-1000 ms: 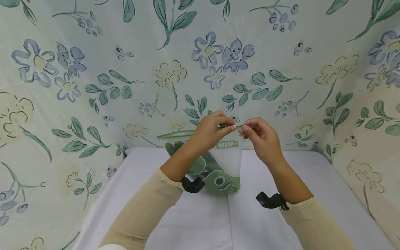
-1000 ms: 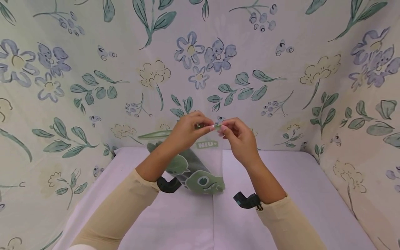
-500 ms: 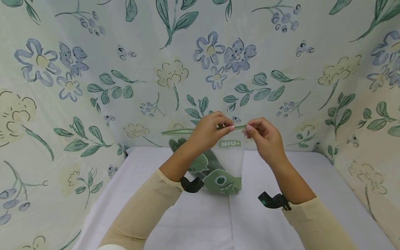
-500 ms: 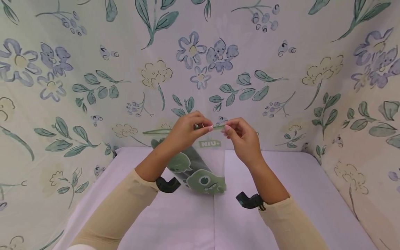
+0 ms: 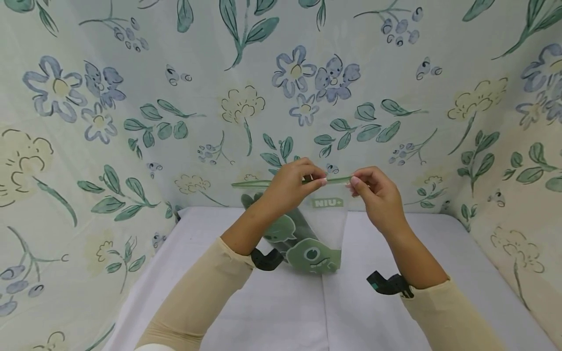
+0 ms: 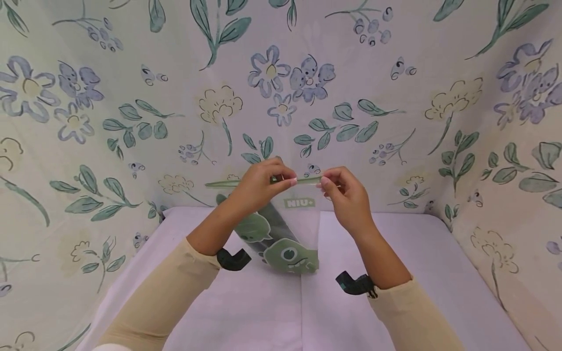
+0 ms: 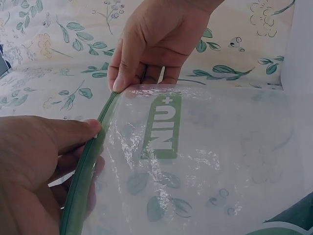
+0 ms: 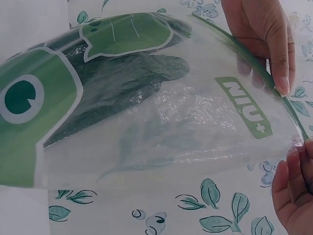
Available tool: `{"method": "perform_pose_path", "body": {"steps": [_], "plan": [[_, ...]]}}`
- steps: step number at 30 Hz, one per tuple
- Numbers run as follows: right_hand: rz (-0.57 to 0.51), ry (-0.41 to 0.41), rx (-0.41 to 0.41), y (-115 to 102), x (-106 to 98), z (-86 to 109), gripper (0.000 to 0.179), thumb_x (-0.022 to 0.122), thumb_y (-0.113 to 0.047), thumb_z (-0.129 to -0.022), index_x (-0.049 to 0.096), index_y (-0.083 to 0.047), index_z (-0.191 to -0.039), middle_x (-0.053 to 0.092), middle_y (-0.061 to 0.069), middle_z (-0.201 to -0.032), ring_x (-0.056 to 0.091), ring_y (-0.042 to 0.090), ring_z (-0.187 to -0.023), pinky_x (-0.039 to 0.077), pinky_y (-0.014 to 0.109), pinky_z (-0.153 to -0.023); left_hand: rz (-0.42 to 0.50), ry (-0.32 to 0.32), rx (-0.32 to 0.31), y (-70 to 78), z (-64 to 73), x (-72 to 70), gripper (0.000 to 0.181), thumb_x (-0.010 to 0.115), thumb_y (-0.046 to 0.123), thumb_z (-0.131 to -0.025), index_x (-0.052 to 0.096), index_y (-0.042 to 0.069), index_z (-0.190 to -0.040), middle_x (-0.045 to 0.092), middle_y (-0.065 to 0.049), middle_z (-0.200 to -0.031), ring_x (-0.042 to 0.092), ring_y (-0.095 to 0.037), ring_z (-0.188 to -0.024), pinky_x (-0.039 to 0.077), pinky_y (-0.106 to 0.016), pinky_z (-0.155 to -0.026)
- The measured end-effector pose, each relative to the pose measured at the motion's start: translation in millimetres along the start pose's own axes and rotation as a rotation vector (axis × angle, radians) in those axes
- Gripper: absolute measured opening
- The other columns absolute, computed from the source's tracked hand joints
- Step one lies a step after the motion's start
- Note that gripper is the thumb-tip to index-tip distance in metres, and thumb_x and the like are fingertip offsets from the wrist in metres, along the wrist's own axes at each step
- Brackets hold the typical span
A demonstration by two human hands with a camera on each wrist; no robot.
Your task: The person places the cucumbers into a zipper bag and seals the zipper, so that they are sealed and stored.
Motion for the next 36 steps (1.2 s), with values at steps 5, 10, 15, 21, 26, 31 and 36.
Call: {"method": "perform_pose_path", "body": {"steps": [5, 10, 15, 21, 26, 31, 36], "plan": [[0.013, 0.016, 0.007, 2.3, -3.2, 1.2, 0.021, 0.058, -0.014, -0.103, 0.059, 0.003, -0.115, 0.063, -0.002, -0.094, 0.060, 0.014, -0.085, 0.057, 0.013, -0.080, -0.016, -0.001, 0.005, -1.0, 1.5, -1.2, 0.022, 0.066, 0.028, -0.099, 0.075, 0.014, -0.113, 0.067, 0.003, -0.103, 0.061, -0.009, -0.094, 0.054, -0.024, -0.081], [0.033, 0.024, 0.013, 3.2, -6.8, 3.6, 0.020, 0.058, -0.014, -0.103, 0.059, 0.003, -0.115, 0.063, -0.001, -0.092, 0.060, 0.014, -0.085, 0.056, 0.012, -0.079, -0.020, -0.004, 0.013, -4.1, 3.5, -1.9, 0.022, 0.067, 0.028, -0.099, 0.076, 0.014, -0.114, 0.067, 0.004, -0.102, 0.060, -0.008, -0.093, 0.053, -0.023, -0.079], [0.039, 0.028, 0.018, 4.9, -10.9, 5.5, 0.021, 0.059, -0.014, -0.103, 0.059, 0.003, -0.116, 0.064, -0.002, -0.093, 0.061, 0.017, -0.085, 0.057, 0.013, -0.079, -0.020, -0.014, 0.006, -7.6, 5.9, -3.1, 0.021, 0.066, 0.028, -0.099, 0.075, 0.016, -0.114, 0.066, 0.005, -0.102, 0.060, -0.008, -0.092, 0.052, -0.023, -0.075], [0.041, 0.036, 0.032, 6.7, -13.0, 7.1, 0.022, 0.058, -0.015, -0.103, 0.059, 0.002, -0.116, 0.063, -0.004, -0.094, 0.061, 0.014, -0.085, 0.057, 0.013, -0.079, -0.011, -0.007, -0.003, -10.9, 10.8, -8.1, 0.018, 0.067, 0.027, -0.099, 0.075, 0.016, -0.111, 0.065, 0.006, -0.100, 0.060, -0.008, -0.093, 0.054, -0.023, -0.080], [0.052, 0.038, 0.031, 6.8, -15.5, 9.1, 0.021, 0.058, -0.015, -0.103, 0.059, 0.002, -0.116, 0.064, -0.005, -0.094, 0.061, 0.013, -0.085, 0.057, 0.013, -0.078, -0.015, 0.000, 0.002, -15.4, 15.8, -14.0, 0.018, 0.067, 0.026, -0.099, 0.076, 0.015, -0.110, 0.065, 0.005, -0.098, 0.061, -0.008, -0.093, 0.055, -0.025, -0.079], [0.050, 0.044, 0.021, 7.2, -18.5, 8.8, 0.021, 0.057, -0.014, -0.103, 0.058, 0.003, -0.116, 0.064, -0.006, -0.093, 0.061, 0.012, -0.085, 0.056, 0.012, -0.078, -0.009, 0.006, -0.007, -19.7, 18.5, -19.9, 0.018, 0.068, 0.025, -0.098, 0.076, 0.014, -0.110, 0.066, 0.004, -0.100, 0.061, -0.009, -0.093, 0.056, -0.025, -0.079], [0.041, 0.042, 0.012, 7.6, -20.3, 9.7, 0.021, 0.057, -0.013, -0.103, 0.058, 0.004, -0.116, 0.064, -0.005, -0.093, 0.060, 0.012, -0.084, 0.056, 0.012, -0.077, -0.004, -0.002, -0.031, -24.3, 21.3, -24.0, 0.017, 0.067, 0.025, -0.099, 0.076, 0.014, -0.109, 0.065, 0.005, -0.100, 0.060, -0.010, -0.091, 0.056, -0.026, -0.077]]}}
Point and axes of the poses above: each hand's wrist, its own z-axis away from the middle knuckle, its own x-axis out of the palm, y = z × x, the point moved 5 cm from there along -z, towards the middle knuckle
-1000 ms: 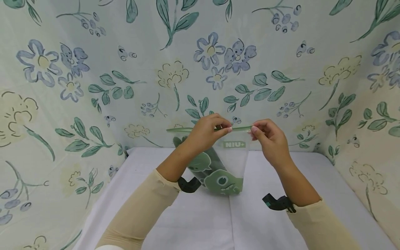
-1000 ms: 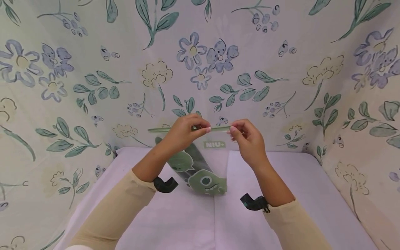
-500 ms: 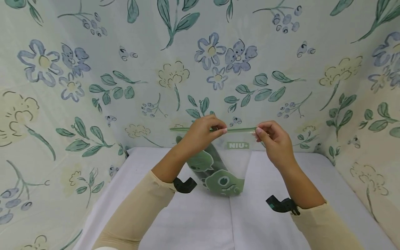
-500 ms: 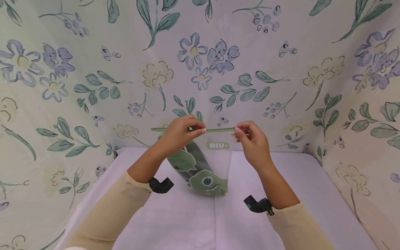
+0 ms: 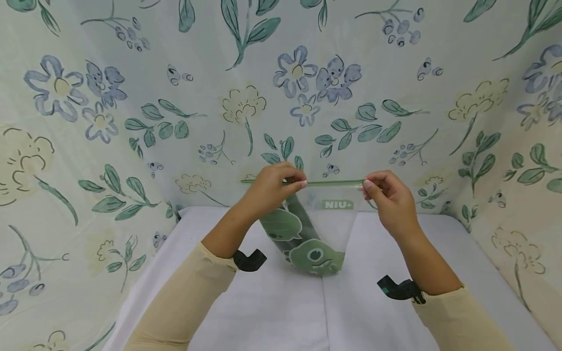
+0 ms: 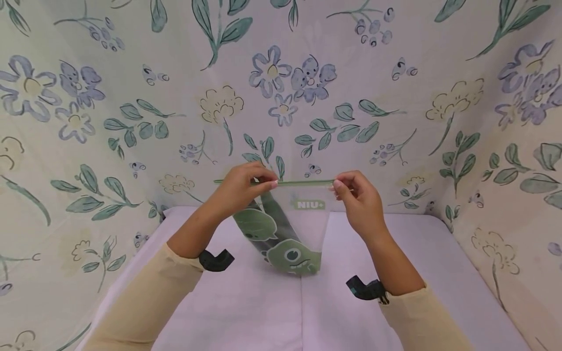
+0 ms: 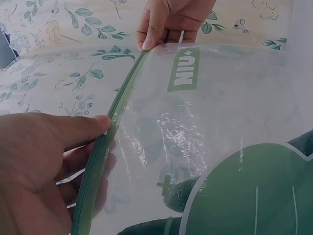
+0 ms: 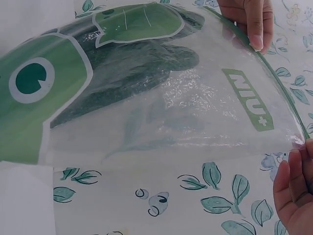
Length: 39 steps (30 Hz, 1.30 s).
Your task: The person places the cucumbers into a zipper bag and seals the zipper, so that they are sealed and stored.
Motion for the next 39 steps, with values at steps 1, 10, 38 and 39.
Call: {"method": "perform_pose_path", "body": {"steps": [1, 10, 38, 39], "plan": [[0.001, 0.001, 0.001, -0.2, -0.2, 0.0, 0.021, 0.057, -0.013, -0.103, 0.058, 0.004, -0.116, 0.064, -0.005, -0.093, 0.060, 0.012, -0.084, 0.056, 0.012, -0.077, 0.001, -0.002, -0.003, -0.9, 0.6, -1.2, 0.017, 0.068, 0.025, -0.099, 0.076, 0.014, -0.109, 0.066, 0.005, -0.100, 0.060, -0.010, -0.092, 0.056, -0.026, -0.077], [0.033, 0.010, 0.013, 0.1, -2.2, 0.1, 0.021, 0.057, -0.016, -0.104, 0.059, 0.001, -0.116, 0.064, 0.001, -0.095, 0.060, 0.014, -0.084, 0.057, 0.010, -0.078, -0.002, -0.027, -0.052, -13.5, 6.7, -12.8, 0.020, 0.068, 0.024, -0.098, 0.075, 0.014, -0.114, 0.066, 0.005, -0.104, 0.062, -0.011, -0.098, 0.058, -0.030, -0.086], [0.075, 0.068, 0.038, 10.3, -15.5, 3.0, 0.023, 0.057, -0.019, -0.104, 0.059, -0.001, -0.117, 0.063, -0.005, -0.096, 0.061, 0.013, -0.085, 0.056, 0.010, -0.076, 0.011, 0.051, -0.181, -54.2, 36.5, -51.0, 0.021, 0.066, 0.030, -0.099, 0.073, 0.016, -0.113, 0.066, 0.001, -0.116, 0.062, -0.020, -0.105, 0.057, -0.039, -0.091], [0.077, 0.071, 0.040, 10.6, -15.7, 3.2, 0.023, 0.057, -0.019, -0.104, 0.058, -0.001, -0.117, 0.063, -0.004, -0.096, 0.060, 0.011, -0.084, 0.056, 0.010, -0.075, 0.012, 0.052, -0.190, -55.5, 37.4, -51.7, 0.021, 0.065, 0.031, -0.100, 0.073, 0.017, -0.113, 0.066, 0.001, -0.116, 0.061, -0.020, -0.104, 0.057, -0.039, -0.091]]}}
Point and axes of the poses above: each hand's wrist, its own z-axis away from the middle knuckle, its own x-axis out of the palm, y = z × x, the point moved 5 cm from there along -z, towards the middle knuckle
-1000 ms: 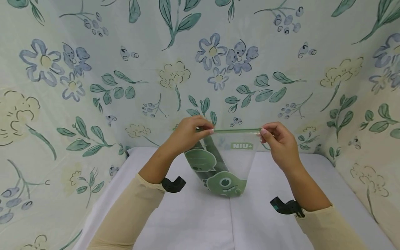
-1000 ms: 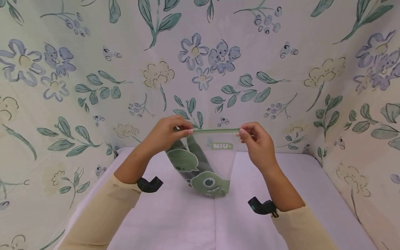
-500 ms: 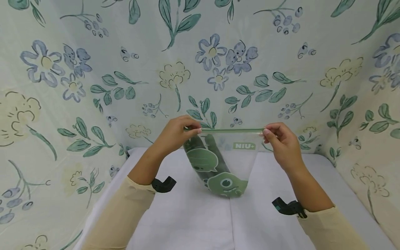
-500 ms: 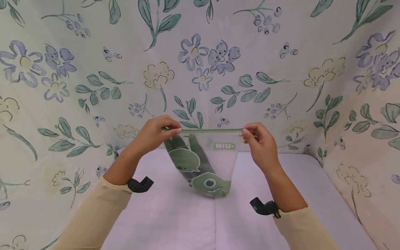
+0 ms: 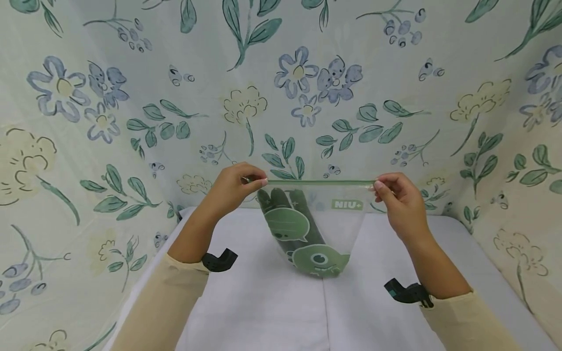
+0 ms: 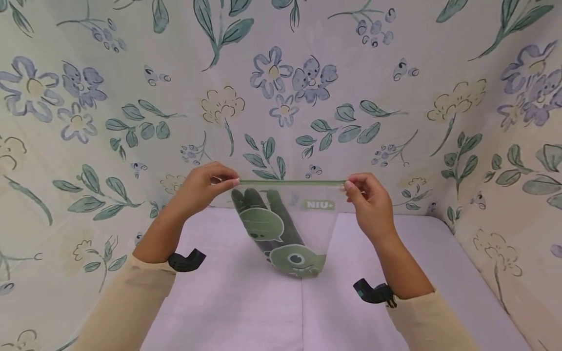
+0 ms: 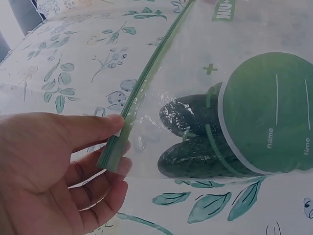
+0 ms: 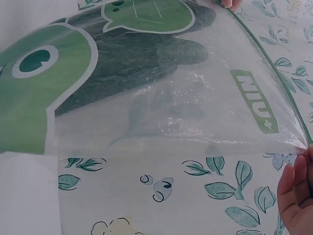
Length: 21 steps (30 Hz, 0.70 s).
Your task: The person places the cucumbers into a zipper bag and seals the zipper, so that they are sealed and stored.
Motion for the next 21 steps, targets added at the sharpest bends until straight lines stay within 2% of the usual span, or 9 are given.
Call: {"method": "perform_pose_path", "body": {"steps": [3, 7, 9, 12, 16, 19, 21], "plan": [[0.002, 0.007, 0.007, 0.6, -0.8, 0.6, 0.023, 0.057, -0.019, -0.104, 0.058, 0.000, -0.118, 0.062, -0.004, -0.097, 0.060, 0.011, -0.084, 0.055, 0.010, -0.075, 0.003, 0.005, -0.019, -4.7, 2.1, -2.1, 0.021, 0.064, 0.033, -0.100, 0.073, 0.019, -0.113, 0.067, 0.002, -0.115, 0.061, -0.019, -0.101, 0.056, -0.038, -0.089], [-0.006, 0.011, 0.013, 0.1, -1.8, 1.0, 0.023, 0.056, -0.019, -0.104, 0.057, 0.000, -0.118, 0.062, -0.005, -0.098, 0.058, 0.010, -0.082, 0.054, 0.010, -0.072, 0.001, 0.017, -0.027, -9.8, 4.9, -5.8, 0.021, 0.065, 0.034, -0.100, 0.072, 0.020, -0.113, 0.066, 0.002, -0.111, 0.059, -0.020, -0.095, 0.053, -0.036, -0.079], [-0.018, 0.010, 0.011, -0.4, -1.8, 1.3, 0.023, 0.056, -0.018, -0.104, 0.057, 0.000, -0.117, 0.061, -0.006, -0.096, 0.055, 0.010, -0.080, 0.052, 0.011, -0.067, 0.032, 0.008, -0.038, -12.4, 6.8, -6.8, 0.022, 0.065, 0.034, -0.100, 0.072, 0.020, -0.114, 0.065, -0.002, -0.108, 0.059, -0.021, -0.089, 0.052, -0.036, -0.071], [-0.058, 0.005, 0.003, -0.8, -0.9, 1.7, 0.022, 0.056, -0.017, -0.104, 0.057, 0.002, -0.116, 0.062, -0.005, -0.094, 0.052, 0.013, -0.074, 0.050, 0.014, -0.060, 0.158, -0.034, -0.068, -17.2, 9.6, -5.4, 0.025, 0.065, 0.033, -0.100, 0.069, 0.015, -0.118, 0.065, -0.011, -0.108, 0.065, -0.024, -0.083, 0.058, -0.034, -0.068], [-0.182, -0.014, -0.009, -0.4, 1.8, 1.3, 0.020, 0.057, -0.012, -0.103, 0.055, 0.004, -0.115, 0.064, 0.002, -0.093, 0.057, 0.012, -0.066, 0.053, 0.016, -0.051, 0.370, -0.094, -0.080, -21.5, 10.4, 1.0, 0.028, 0.063, 0.028, -0.102, 0.063, 0.007, -0.120, 0.064, -0.020, -0.113, 0.074, -0.025, -0.088, 0.065, -0.034, -0.080], [-0.279, -0.028, -0.003, 1.1, 6.2, 0.1, 0.019, 0.057, -0.012, -0.103, 0.053, 0.002, -0.115, 0.060, 0.007, -0.095, 0.063, 0.012, -0.060, 0.057, 0.021, -0.048, 0.468, -0.101, -0.062, -23.6, 8.6, 4.9, 0.027, 0.061, 0.022, -0.103, 0.060, 0.002, -0.120, 0.063, -0.021, -0.114, 0.076, -0.024, -0.091, 0.065, -0.035, -0.085], [-0.316, -0.032, 0.005, 2.2, 9.8, -1.7, 0.019, 0.056, -0.013, -0.103, 0.052, 0.001, -0.117, 0.057, 0.010, -0.096, 0.066, 0.012, -0.060, 0.060, 0.024, -0.052, 0.525, -0.091, -0.059, -25.2, 6.4, 6.8, 0.026, 0.059, 0.019, -0.103, 0.058, -0.001, -0.120, 0.063, -0.020, -0.110, 0.075, -0.023, -0.091, 0.065, -0.036, -0.085]]}}
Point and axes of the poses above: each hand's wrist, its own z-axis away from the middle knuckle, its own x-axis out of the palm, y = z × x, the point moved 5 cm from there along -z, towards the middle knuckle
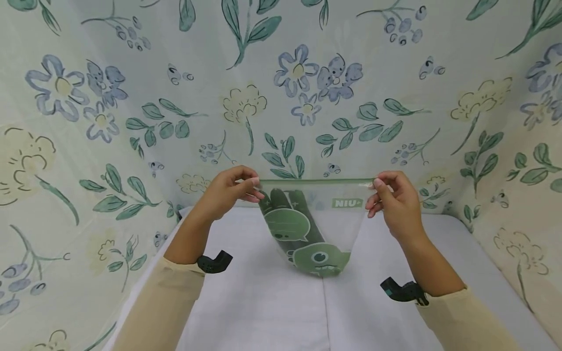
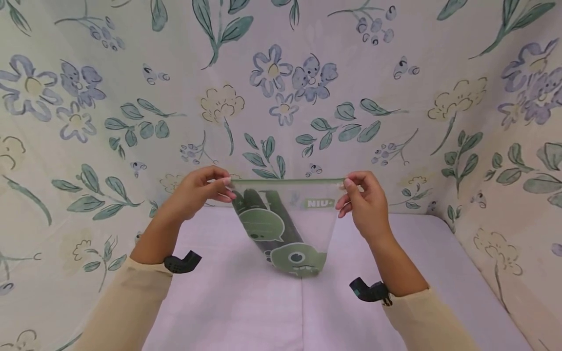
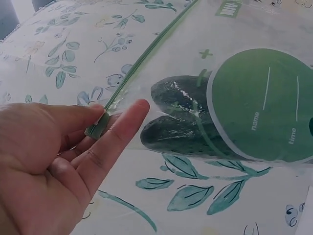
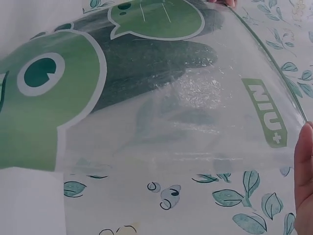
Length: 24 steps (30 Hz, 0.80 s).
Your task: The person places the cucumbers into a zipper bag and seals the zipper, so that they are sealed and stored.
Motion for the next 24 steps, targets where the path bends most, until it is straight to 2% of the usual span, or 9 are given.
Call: {"method": "perform_pose_path", "body": {"steps": [4, 6, 8, 13, 16, 18, 21, 24], "plan": [[-0.020, -0.021, 0.009, 7.0, 7.5, -9.6, 0.019, 0.052, -0.015, -0.106, 0.049, -0.001, -0.118, 0.055, 0.011, -0.100, 0.074, 0.011, -0.075, 0.063, 0.022, -0.075, 0.049, 0.030, 0.016, -4.7, -6.4, -0.3, 0.027, 0.057, 0.017, -0.104, 0.056, -0.004, -0.121, 0.061, -0.018, -0.109, 0.075, -0.022, -0.094, 0.064, -0.034, -0.088], [-0.019, -0.034, 0.020, 13.9, 11.6, -15.3, 0.019, 0.049, -0.017, -0.107, 0.047, -0.002, -0.118, 0.054, 0.009, -0.104, 0.075, 0.010, -0.086, 0.060, 0.019, -0.088, 0.030, 0.056, 0.037, -6.9, -9.9, -0.3, 0.027, 0.057, 0.018, -0.104, 0.056, -0.004, -0.120, 0.060, -0.017, -0.109, 0.074, -0.023, -0.097, 0.063, -0.032, -0.090], [-0.035, -0.037, 0.028, 23.8, 15.9, -21.4, 0.018, 0.047, -0.016, -0.108, 0.045, -0.002, -0.117, 0.051, 0.006, -0.105, 0.075, 0.009, -0.092, 0.056, 0.016, -0.095, -0.011, 0.096, 0.062, -9.7, -14.0, 0.1, 0.026, 0.057, 0.020, -0.104, 0.058, -0.002, -0.118, 0.060, -0.016, -0.110, 0.073, -0.024, -0.100, 0.062, -0.030, -0.092], [-0.075, 0.017, -0.017, 47.6, 23.7, -38.0, 0.021, 0.045, -0.011, -0.108, 0.040, 0.008, -0.117, 0.045, 0.003, -0.106, 0.073, 0.008, -0.097, 0.052, 0.015, -0.103, -0.099, 0.230, 0.131, -21.0, -28.5, 3.2, 0.026, 0.060, 0.026, -0.103, 0.062, 0.003, -0.115, 0.067, -0.014, -0.108, 0.072, -0.023, -0.102, 0.061, -0.028, -0.095], [-0.102, 0.054, -0.079, 54.2, 26.2, -49.9, 0.028, 0.046, -0.011, -0.107, 0.036, 0.014, -0.118, 0.044, 0.004, -0.105, 0.072, 0.010, -0.097, 0.051, 0.017, -0.106, -0.152, 0.309, 0.206, -25.2, -37.2, 4.5, 0.025, 0.059, 0.028, -0.103, 0.063, 0.006, -0.115, 0.069, -0.010, -0.108, 0.071, -0.021, -0.103, 0.060, -0.029, -0.095], [-0.110, 0.076, -0.102, 56.5, 26.1, -56.7, 0.029, 0.047, -0.012, -0.107, 0.037, 0.013, -0.118, 0.045, 0.004, -0.105, 0.072, 0.011, -0.098, 0.050, 0.019, -0.107, -0.188, 0.347, 0.261, -25.0, -41.6, 5.8, 0.025, 0.059, 0.029, -0.103, 0.064, 0.007, -0.115, 0.067, -0.008, -0.109, 0.070, -0.020, -0.105, 0.060, -0.030, -0.094], [-0.079, 0.096, -0.085, 59.8, 24.1, -61.3, 0.027, 0.048, -0.014, -0.107, 0.040, 0.009, -0.117, 0.046, 0.003, -0.105, 0.072, 0.010, -0.098, 0.048, 0.021, -0.111, -0.215, 0.354, 0.300, -25.4, -44.8, 8.5, 0.026, 0.059, 0.028, -0.103, 0.064, 0.006, -0.117, 0.064, -0.008, -0.111, 0.069, -0.020, -0.107, 0.060, -0.033, -0.095], [-0.021, 0.084, -0.031, 63.8, 21.3, -57.3, 0.023, 0.047, -0.016, -0.108, 0.042, 0.004, -0.117, 0.047, 0.001, -0.106, 0.071, 0.009, -0.097, 0.046, 0.025, -0.114, -0.210, 0.325, 0.262, -30.7, -43.3, 8.2, 0.027, 0.058, 0.028, -0.103, 0.063, 0.006, -0.118, 0.067, -0.008, -0.111, 0.070, -0.020, -0.107, 0.060, -0.033, -0.096]]}}
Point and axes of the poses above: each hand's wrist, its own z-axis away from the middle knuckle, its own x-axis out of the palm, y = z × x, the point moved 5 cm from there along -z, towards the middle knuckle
